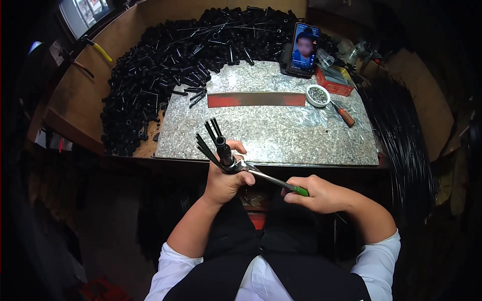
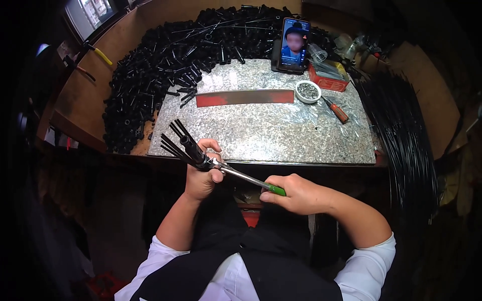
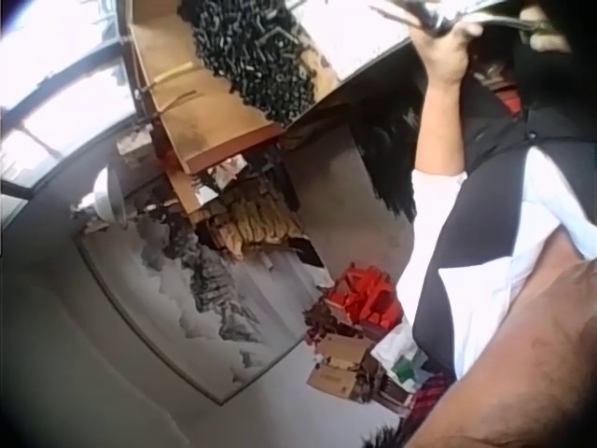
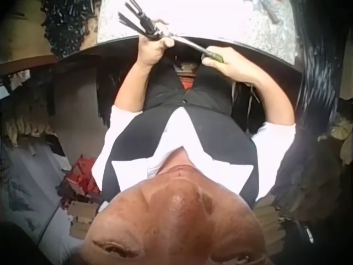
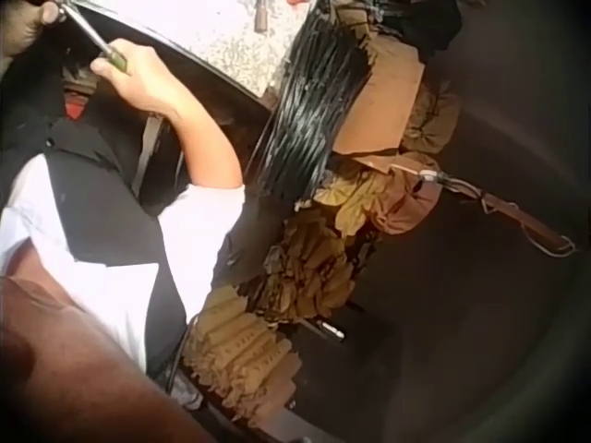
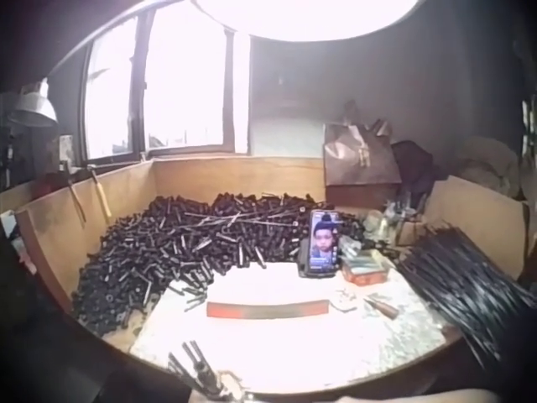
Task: Assemble a bundle of black rods into a mechanical fixture using pliers and a measuring ruler.
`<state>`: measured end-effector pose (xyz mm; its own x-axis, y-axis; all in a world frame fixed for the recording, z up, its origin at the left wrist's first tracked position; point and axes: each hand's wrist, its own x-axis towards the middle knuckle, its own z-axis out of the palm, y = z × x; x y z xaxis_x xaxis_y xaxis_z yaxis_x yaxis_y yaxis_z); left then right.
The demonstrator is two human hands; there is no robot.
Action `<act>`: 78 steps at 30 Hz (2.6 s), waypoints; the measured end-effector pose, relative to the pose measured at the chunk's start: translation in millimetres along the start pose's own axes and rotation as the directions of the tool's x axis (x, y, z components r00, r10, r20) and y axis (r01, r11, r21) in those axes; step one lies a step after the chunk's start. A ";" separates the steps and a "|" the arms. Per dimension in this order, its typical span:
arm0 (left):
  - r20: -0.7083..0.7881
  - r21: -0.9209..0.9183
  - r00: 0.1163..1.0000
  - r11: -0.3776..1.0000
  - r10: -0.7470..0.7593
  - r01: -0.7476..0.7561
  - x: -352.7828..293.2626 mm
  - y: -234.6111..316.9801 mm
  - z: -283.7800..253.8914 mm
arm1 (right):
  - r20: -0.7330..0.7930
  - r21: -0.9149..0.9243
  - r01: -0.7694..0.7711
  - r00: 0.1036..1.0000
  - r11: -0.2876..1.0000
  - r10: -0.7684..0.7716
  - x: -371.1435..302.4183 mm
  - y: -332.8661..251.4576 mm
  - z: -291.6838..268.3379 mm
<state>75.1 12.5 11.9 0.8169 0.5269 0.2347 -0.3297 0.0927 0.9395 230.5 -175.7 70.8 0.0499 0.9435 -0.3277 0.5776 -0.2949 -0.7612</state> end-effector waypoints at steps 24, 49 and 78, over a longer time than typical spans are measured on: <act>0.231 -0.087 0.965 0.985 -0.122 0.146 9.6 -1.4 -15.3 | -0.307 -0.741 0.013 0.882 0.671 -0.356 -32.5 -31.2 -17.6; 0.233 -0.134 0.970 0.986 -0.069 0.102 -3.0 2.9 -14.7 | -0.219 -0.566 0.154 0.919 0.810 -0.328 -24.5 -14.9 2.1; 0.206 -0.273 0.978 0.961 0.021 0.037 -7.2 24.7 -6.9 | -0.591 -0.598 0.136 0.591 0.790 -0.549 -35.8 -9.6 -13.2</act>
<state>57.8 16.9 31.7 0.8898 0.3436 0.3002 -0.4157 0.3391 0.8439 234.0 -204.6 97.2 0.1937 0.8088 0.5553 0.9503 -0.0140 -0.3111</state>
